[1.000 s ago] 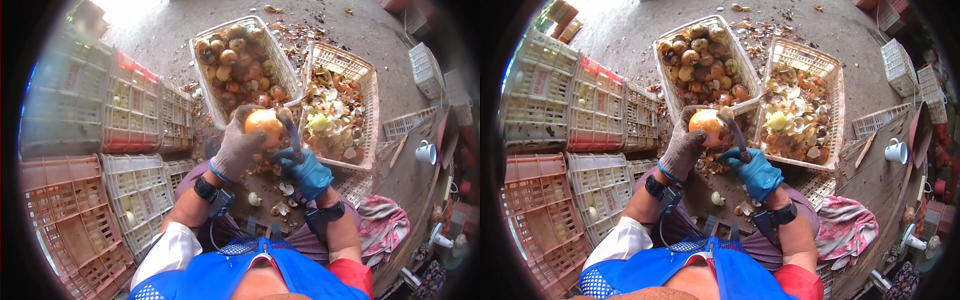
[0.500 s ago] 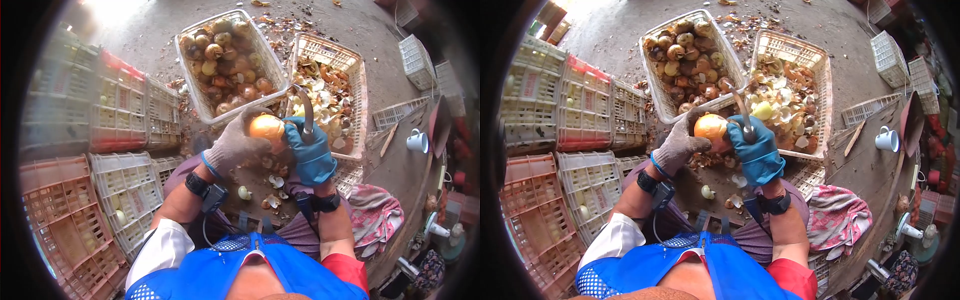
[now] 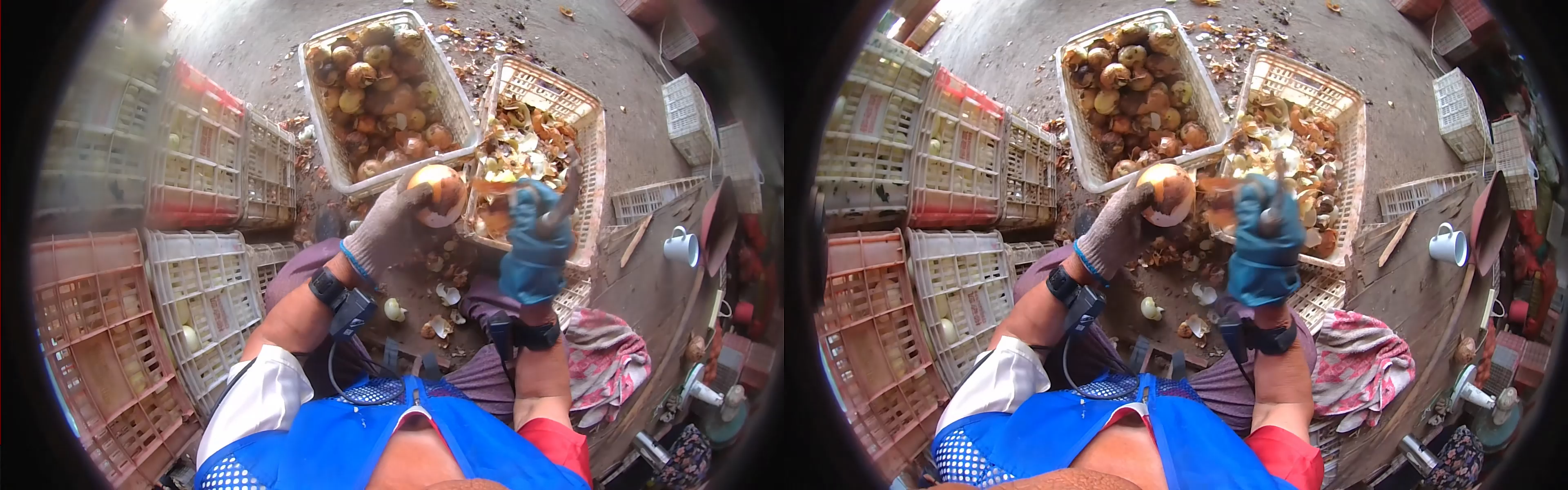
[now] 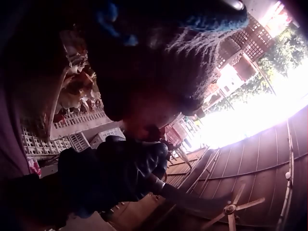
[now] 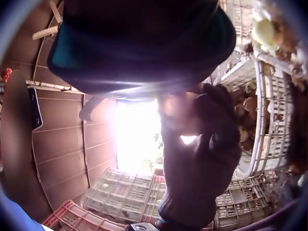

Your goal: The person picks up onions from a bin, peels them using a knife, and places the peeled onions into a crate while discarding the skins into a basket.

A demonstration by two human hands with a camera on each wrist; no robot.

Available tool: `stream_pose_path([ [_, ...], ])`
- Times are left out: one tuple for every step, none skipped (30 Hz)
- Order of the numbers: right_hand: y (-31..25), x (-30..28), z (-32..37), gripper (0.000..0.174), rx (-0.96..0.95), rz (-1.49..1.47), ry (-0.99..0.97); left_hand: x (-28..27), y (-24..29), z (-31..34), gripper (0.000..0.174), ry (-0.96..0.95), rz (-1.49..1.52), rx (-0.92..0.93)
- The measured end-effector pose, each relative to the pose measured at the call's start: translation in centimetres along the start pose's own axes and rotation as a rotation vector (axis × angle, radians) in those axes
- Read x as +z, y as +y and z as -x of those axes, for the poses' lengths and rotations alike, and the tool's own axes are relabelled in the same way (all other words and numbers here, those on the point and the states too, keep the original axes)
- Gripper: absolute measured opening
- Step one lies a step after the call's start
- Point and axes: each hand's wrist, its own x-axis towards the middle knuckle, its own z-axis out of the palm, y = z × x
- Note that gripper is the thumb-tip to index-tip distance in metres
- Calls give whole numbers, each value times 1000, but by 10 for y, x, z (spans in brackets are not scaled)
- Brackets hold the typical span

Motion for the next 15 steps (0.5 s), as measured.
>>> stream_pose_path([
  [4,-8,-8,35,23,140,-16,-1,2,-2,64,10,-100,47],
  [10,-21,-19,38,46,279,-32,-1,5,2,72,73,-124,13],
  [10,-24,-22,42,24,379,-69,2,12,4,74,61,-176,10],
  [10,-28,-26,45,-1,480,-103,4,19,7,75,50,-230,6],
  [10,-31,-29,48,-30,578,-136,5,22,8,77,41,-282,5],
  [7,-32,-25,47,26,621,-188,4,23,8,77,61,-277,0],
  [5,-32,-21,46,80,665,-242,4,24,7,78,82,-271,-3],
  [7,-29,-15,42,242,357,-318,5,24,7,78,105,-262,-2],
  [5,-25,-11,40,295,350,-389,7,25,6,78,120,-402,45],
  [2,-22,-7,39,350,341,-458,9,28,5,78,137,-546,88],
  [1,-18,-3,38,405,331,-527,12,33,5,78,154,-690,128],
  [0,-14,1,37,376,338,-540,16,38,6,82,170,-823,179],
  [1,-12,5,37,347,346,-553,14,38,5,83,194,-899,219],
  [2,-11,8,36,319,355,-564,10,38,4,84,216,-974,257],
  [6,-10,11,35,313,362,-567,8,37,3,84,237,-1050,295],
])
